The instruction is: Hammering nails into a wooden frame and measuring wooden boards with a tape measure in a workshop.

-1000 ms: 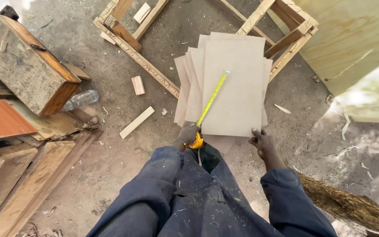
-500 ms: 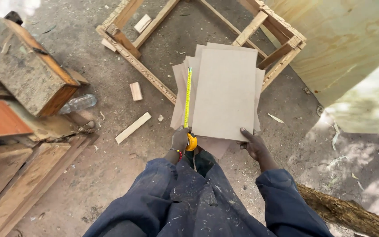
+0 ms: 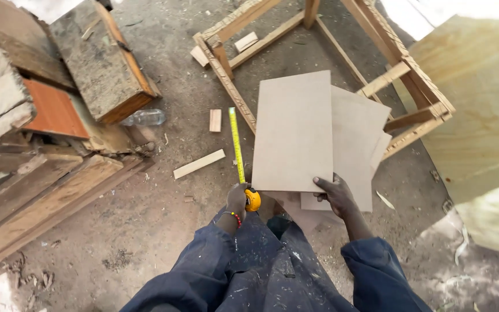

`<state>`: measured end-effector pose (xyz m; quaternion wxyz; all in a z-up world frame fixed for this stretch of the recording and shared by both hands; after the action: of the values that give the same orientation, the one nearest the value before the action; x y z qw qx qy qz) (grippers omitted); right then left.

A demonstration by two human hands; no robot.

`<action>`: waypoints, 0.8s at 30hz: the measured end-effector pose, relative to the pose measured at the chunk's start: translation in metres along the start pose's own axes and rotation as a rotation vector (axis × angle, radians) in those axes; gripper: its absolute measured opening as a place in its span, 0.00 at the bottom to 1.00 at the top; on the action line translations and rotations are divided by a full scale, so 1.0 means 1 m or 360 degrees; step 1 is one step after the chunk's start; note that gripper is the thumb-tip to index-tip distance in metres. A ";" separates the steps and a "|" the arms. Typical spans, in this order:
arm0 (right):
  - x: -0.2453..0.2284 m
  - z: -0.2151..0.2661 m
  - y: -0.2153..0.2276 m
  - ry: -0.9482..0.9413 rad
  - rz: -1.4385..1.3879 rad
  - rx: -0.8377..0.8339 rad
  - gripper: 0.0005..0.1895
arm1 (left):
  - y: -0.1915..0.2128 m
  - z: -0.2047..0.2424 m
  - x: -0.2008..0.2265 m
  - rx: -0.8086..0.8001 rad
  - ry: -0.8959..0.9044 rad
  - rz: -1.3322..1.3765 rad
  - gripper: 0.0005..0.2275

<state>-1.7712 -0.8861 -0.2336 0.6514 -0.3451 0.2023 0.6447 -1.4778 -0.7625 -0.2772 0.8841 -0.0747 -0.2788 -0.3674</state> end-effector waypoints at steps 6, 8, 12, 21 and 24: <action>-0.011 -0.101 -0.093 -0.0048 0.0186 -0.0212 0.25 | 0.040 -0.070 0.024 0.0234 0.0058 0.0342 0.10; -0.020 -0.138 -0.130 -0.0054 0.0197 -0.0255 0.25 | 0.048 -0.102 0.052 0.0287 0.0101 0.0440 0.10; -0.044 -0.233 -0.203 -0.0026 0.0299 -0.0292 0.27 | 0.048 -0.192 0.130 0.0320 0.0085 0.0529 0.12; -0.043 -0.480 -0.293 0.0113 0.0168 -0.0195 0.34 | 0.013 -0.448 0.276 0.0169 -0.0140 0.0380 0.10; 0.000 -0.525 -0.293 0.0066 0.0343 -0.0068 0.35 | 0.006 -0.503 0.274 0.0109 -0.0158 0.0261 0.10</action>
<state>-1.3888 -1.2383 -0.5353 0.5665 -0.3484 0.2380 0.7079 -1.0953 -1.0942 -0.5460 0.8983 -0.0850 -0.3277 -0.2800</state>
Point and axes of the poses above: each hand's wrist, its own z-axis away from the middle knuckle, its own y-axis out of the back of the hand, x = y × z, the point moved 4 cm from there along -z, towards the middle knuckle, and after that the axes turned 1 degree about x, right-handed, at the moved point
